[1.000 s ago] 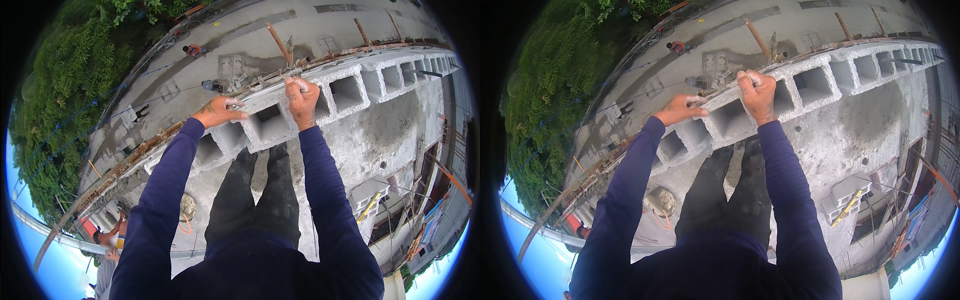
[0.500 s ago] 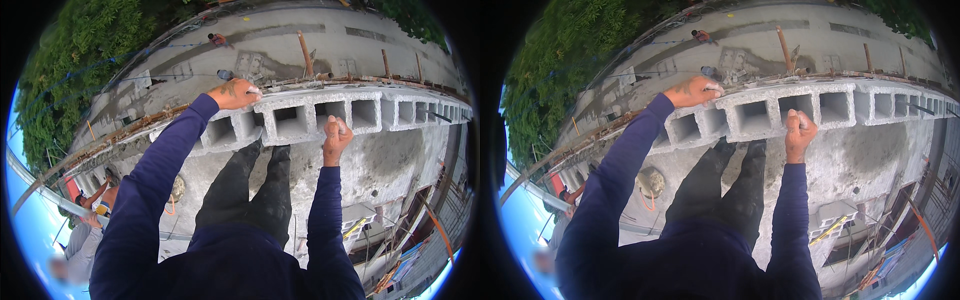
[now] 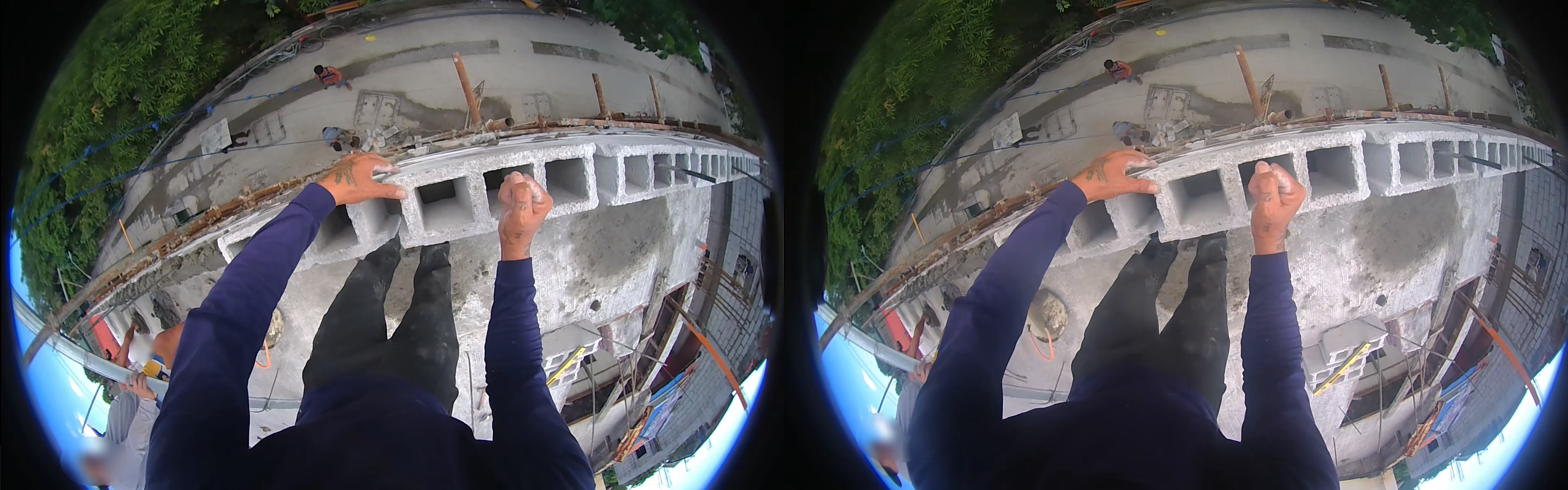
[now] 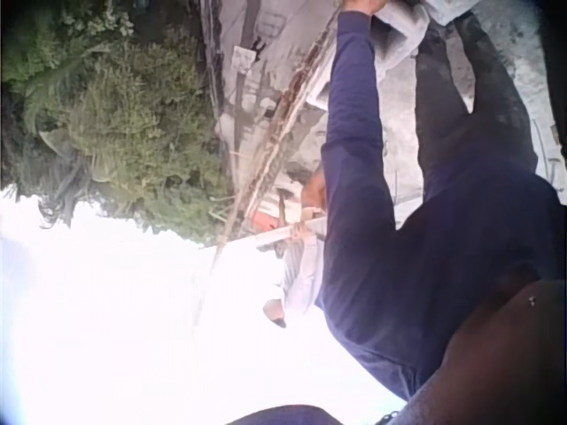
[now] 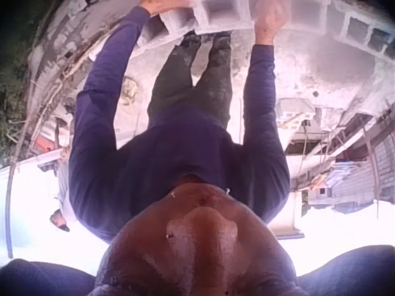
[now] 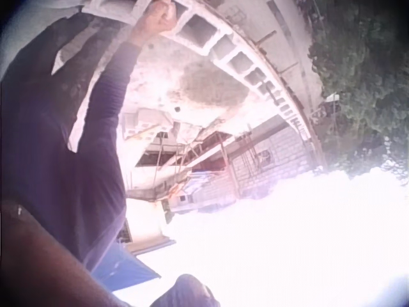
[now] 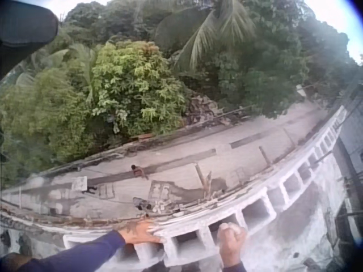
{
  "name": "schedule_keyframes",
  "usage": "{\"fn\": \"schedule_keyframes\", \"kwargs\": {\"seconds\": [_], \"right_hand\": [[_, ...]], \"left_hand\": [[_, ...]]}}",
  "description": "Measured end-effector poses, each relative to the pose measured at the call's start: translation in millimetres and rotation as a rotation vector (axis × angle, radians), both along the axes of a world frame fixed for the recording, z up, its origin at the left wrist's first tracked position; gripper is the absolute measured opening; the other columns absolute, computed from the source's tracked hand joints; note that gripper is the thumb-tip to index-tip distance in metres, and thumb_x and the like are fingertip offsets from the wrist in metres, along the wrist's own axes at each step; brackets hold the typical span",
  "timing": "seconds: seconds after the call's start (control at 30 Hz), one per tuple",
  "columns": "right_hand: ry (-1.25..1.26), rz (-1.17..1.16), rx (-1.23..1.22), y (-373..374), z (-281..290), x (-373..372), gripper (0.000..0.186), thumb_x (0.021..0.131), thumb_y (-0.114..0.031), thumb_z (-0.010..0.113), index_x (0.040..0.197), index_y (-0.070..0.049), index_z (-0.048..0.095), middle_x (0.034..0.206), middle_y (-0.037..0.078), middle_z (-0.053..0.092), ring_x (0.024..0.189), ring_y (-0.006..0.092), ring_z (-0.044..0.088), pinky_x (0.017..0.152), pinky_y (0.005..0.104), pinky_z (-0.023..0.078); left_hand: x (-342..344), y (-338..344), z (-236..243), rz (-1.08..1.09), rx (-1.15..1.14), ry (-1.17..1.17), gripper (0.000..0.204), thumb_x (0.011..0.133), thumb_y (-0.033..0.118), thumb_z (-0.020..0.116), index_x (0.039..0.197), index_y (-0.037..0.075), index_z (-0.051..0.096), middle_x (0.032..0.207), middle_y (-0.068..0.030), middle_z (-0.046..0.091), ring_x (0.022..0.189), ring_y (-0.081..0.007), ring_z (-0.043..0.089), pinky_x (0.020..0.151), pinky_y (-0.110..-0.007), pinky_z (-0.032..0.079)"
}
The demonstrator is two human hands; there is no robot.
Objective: The person lifts and places hollow concrete blocks onto a wall on a rooftop. They align each block with the existing row and adjust its position by hand. Another worker is visible nearby.
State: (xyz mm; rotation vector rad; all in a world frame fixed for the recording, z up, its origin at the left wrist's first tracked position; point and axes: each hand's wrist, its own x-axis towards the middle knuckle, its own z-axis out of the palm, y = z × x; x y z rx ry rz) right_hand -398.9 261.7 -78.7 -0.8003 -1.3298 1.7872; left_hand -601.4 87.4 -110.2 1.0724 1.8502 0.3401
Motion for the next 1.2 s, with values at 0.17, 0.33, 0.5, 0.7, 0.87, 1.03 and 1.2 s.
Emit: {"fn": "schedule_keyframes", "kwargs": {"seconds": [0.17,0.33,0.5,0.7,0.87,1.03,1.2], "right_hand": [[0.245,0.108,0.172,11,15,-11,0.038,0.083,-0.003,0.055,0.053,-0.007,0.031,0.049,-0.003,0.031,0.048,0.0051,0.025,0.043,0.0254,0.019],[-0.235,0.192,0.25,3,-30,-48,0.036,0.081,-0.001,0.056,0.053,-0.004,0.033,0.048,-0.004,0.03,0.047,0.0054,0.025,0.042,0.0271,0.02],[0.061,0.203,0.261,11,-4,-32,0.034,0.08,-0.001,0.055,0.051,-0.002,0.036,0.047,-0.001,0.034,0.048,0.0048,0.029,0.042,0.0262,0.022],[-0.267,0.314,0.333,10,2,-69,0.038,0.082,-0.009,0.06,0.054,-0.003,0.034,0.049,-0.001,0.029,0.049,0.007,0.025,0.043,0.0282,0.022],[0.116,0.242,0.301,14,13,-52,0.037,0.081,-0.003,0.057,0.052,-0.005,0.033,0.048,-0.003,0.03,0.047,0.0061,0.024,0.042,0.0276,0.02],[-0.241,0.35,0.361,8,-15,-67,0.036,0.082,-0.003,0.057,0.055,-0.003,0.034,0.05,-0.003,0.03,0.049,0.0064,0.026,0.042,0.0276,0.023],[-0.1,0.243,0.178,9,-46,-32,0.04,0.084,-0.001,0.055,0.055,-0.008,0.029,0.052,-0.005,0.029,0.049,0.0044,0.025,0.043,0.025,0.019]], "left_hand": [[-3,-2,-6,0.051,0.042,-0.056,0.059,0.072,0.05,0.07,0.113,0.007,0.064,0.115,-0.0185,0.06,0.106,-0.0304,0.057,0.093,-0.036,0.043],[-4,0,-2,0.089,-0.073,-0.149,0.059,0.073,0.049,0.07,0.115,0.008,0.063,0.117,-0.0192,0.059,0.108,-0.0309,0.056,0.093,-0.036,0.043],[-4,0,1,0.06,-0.053,-0.106,0.062,0.072,0.051,0.071,0.116,0.007,0.062,0.117,-0.0188,0.059,0.108,-0.031,0.057,0.092,-0.037,0.043],[-9,4,2,0.052,-0.045,-0.138,0.062,0.073,0.051,0.07,0.116,0.006,0.062,0.112,-0.0198,0.061,0.104,-0.0314,0.059,0.091,-0.036,0.044],[-7,0,-4,0.041,-0.051,-0.124,0.063,0.073,0.051,0.07,0.115,0.004,0.062,0.109,-0.0203,0.063,0.101,-0.0307,0.06,0.089,-0.035,0.045],[-6,0,-7,0.052,-0.071,-0.096,0.065,0.073,0.052,0.069,0.116,0.004,0.061,0.109,-0.0213,0.062,0.1,-0.031,0.061,0.088,-0.036,0.046],[-6,2,-5,0.027,-0.079,-0.084,0.065,0.073,0.053,0.069,0.116,0.005,0.061,0.108,-0.0214,0.062,0.099,-0.0322,0.061,0.087,-0.037,0.046]]}}
